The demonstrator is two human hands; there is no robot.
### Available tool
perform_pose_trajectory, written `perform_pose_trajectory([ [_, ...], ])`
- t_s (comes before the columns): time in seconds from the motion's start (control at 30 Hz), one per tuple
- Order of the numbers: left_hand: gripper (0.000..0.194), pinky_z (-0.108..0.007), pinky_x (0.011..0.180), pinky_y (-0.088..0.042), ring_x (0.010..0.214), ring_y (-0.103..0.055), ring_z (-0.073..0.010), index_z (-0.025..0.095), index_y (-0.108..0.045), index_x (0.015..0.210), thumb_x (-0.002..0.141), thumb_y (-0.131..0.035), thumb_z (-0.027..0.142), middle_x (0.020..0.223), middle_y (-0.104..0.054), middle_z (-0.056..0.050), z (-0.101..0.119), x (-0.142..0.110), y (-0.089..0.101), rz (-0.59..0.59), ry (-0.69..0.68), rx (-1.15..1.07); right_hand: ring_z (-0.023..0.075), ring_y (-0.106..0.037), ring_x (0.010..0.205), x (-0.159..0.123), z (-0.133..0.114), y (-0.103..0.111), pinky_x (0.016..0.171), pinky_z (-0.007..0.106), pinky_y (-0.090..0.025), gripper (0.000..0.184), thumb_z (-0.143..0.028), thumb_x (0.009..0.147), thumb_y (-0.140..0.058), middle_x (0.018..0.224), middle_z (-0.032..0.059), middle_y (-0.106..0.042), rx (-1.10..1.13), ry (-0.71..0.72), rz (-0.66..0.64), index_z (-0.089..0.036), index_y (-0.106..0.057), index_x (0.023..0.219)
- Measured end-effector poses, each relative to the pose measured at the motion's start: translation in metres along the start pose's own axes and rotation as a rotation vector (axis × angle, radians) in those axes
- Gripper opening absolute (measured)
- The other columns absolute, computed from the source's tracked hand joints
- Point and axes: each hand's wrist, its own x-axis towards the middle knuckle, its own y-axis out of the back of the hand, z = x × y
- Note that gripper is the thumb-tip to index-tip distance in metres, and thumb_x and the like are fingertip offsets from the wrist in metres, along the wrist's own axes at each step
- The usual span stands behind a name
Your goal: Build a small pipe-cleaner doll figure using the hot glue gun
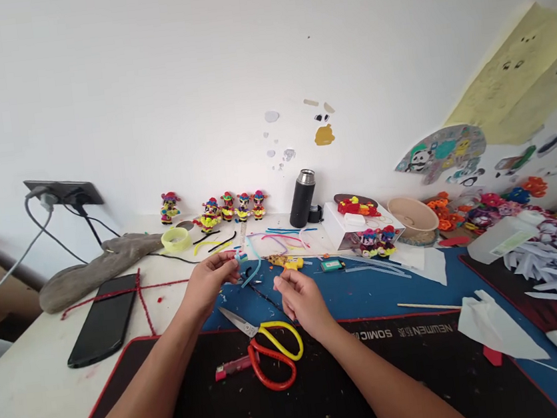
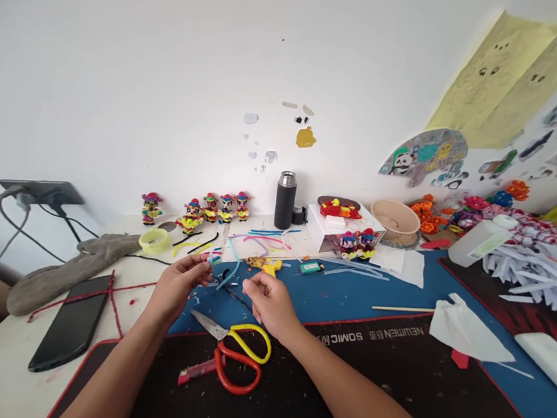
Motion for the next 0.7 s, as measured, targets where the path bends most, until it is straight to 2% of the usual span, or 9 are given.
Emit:
perform_pose_trajectory([
  [0.2,0.048,-0.03,0.061,-0.053,0.062,-0.065,-0.0186,0.017,-0.074,0.089,0.056,-0.092,0.046,0.068,-0.071,0.0,0.005,-0.001,-0.002,0.009,-0.022,-0.015,0.0093,-0.039,0.038,-0.036,0.0,0.01,0.042,0.024,-0.029,0.039,-0.058,0.092,-0.068,0.052,-0.0097,-0.043,-0.24,-0.1,-0.094,-0.022,-0.057,0.08],
  [0.33,0.047,-0.031,0.061,-0.053,0.062,-0.065,-0.0188,0.018,-0.074,0.087,0.055,-0.093,0.047,0.067,-0.071,0.0,0.007,-0.002,-0.003,-0.002,-0.034,-0.013,0.0119,-0.049,0.054,-0.051,-0.014,0.01,0.054,0.025,-0.034,0.022,-0.04,0.096,-0.065,0.063,-0.0047,-0.055,-0.563,-0.013,-0.162,-0.021,-0.067,0.086],
  [0.43,0.046,-0.031,0.061,-0.053,0.062,-0.065,-0.019,0.018,-0.074,0.086,0.055,-0.092,0.047,0.067,-0.071,0.0,0.009,-0.002,-0.002,-0.008,-0.049,-0.012,0.0136,-0.055,0.061,-0.057,-0.029,0.004,0.06,0.026,-0.035,0.014,-0.034,0.096,-0.067,0.068,-0.0031,-0.064,-0.79,0.032,-0.221,-0.022,-0.074,0.094],
  [0.57,0.046,-0.031,0.061,-0.053,0.061,-0.065,-0.0196,0.018,-0.074,0.087,0.056,-0.091,0.049,0.064,-0.071,-0.001,0.011,-0.002,0.0,-0.018,-0.059,-0.007,0.0152,-0.064,0.07,-0.06,-0.04,-0.006,0.064,0.026,-0.037,0.011,-0.032,0.096,-0.069,0.079,-0.0008,-0.074,-0.923,0.068,-0.275,-0.025,-0.077,0.099],
  [0.7,0.045,-0.031,0.061,-0.053,0.061,-0.066,-0.0201,0.018,-0.073,0.087,0.058,-0.09,0.049,0.065,-0.071,-0.001,0.012,-0.003,0.001,-0.026,-0.061,0.0,0.016,-0.066,0.073,-0.059,-0.042,-0.009,0.066,0.026,-0.037,0.013,-0.033,0.098,-0.069,0.081,0.0,-0.076,-0.998,0.082,-0.279,-0.025,-0.078,0.101],
])
